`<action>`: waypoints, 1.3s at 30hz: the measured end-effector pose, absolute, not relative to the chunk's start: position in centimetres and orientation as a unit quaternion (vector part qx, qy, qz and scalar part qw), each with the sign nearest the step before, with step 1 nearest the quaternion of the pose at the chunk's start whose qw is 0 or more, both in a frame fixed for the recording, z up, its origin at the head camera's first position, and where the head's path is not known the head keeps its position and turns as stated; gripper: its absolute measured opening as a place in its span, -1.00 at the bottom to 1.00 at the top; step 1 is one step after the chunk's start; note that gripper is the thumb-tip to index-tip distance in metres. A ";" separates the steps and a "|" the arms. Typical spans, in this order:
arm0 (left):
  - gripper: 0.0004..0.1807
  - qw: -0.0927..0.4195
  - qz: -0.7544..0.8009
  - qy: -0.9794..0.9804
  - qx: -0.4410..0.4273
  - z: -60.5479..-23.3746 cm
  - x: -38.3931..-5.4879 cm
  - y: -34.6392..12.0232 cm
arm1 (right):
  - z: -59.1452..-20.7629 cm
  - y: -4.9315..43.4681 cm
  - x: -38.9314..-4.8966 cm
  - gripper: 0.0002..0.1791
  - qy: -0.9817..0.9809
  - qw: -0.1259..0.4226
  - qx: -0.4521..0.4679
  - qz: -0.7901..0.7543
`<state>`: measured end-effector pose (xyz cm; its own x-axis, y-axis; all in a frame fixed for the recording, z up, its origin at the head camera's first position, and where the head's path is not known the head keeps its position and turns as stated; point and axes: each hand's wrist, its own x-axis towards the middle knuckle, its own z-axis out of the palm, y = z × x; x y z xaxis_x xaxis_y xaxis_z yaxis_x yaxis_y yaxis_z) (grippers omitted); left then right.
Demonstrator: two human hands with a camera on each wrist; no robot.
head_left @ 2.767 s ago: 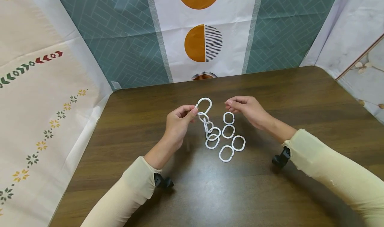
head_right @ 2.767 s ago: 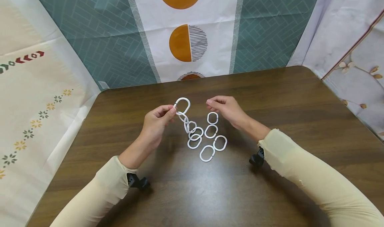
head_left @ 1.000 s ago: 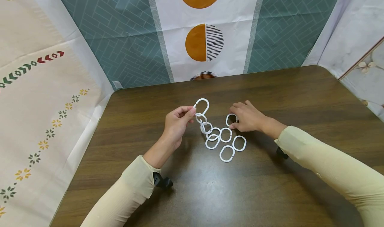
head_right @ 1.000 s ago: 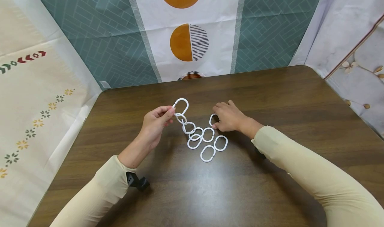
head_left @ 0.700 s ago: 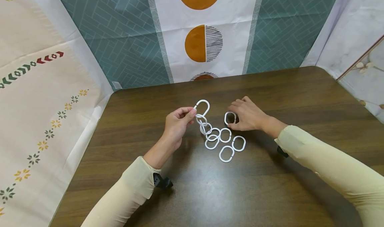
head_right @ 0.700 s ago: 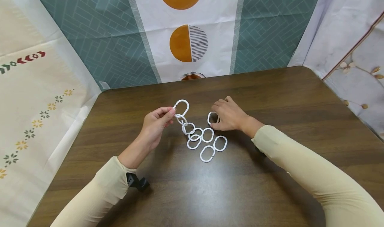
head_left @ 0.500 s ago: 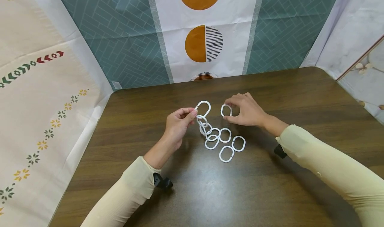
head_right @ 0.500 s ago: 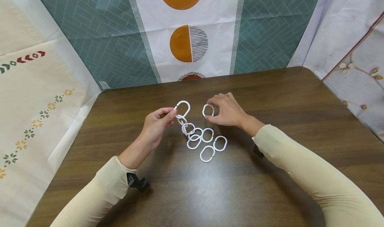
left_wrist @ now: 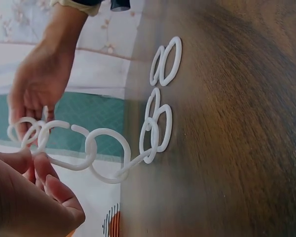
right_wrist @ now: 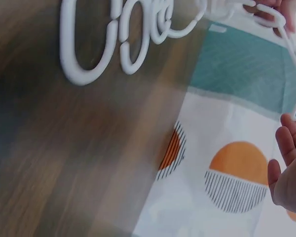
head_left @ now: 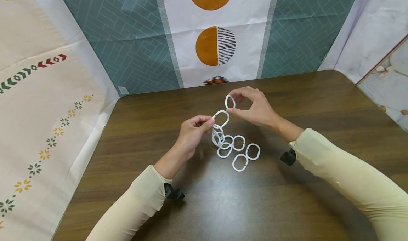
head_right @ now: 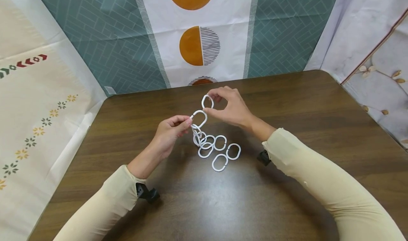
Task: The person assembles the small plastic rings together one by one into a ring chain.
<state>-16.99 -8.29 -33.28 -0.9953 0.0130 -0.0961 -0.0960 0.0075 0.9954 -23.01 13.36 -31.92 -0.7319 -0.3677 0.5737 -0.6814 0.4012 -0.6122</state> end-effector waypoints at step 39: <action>-0.77 0.071 0.692 0.719 -0.008 -33.3 -16.6 -8.6 | -33.0 10.9 -21.2 -0.53 -0.787 0.198 0.410 0.416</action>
<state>-16.56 -8.59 -33.29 -0.9897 0.0873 -0.1137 -0.1102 0.0433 0.9930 -21.18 10.95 -33.04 -0.5852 -0.4805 0.6532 -0.8103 0.3169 -0.4929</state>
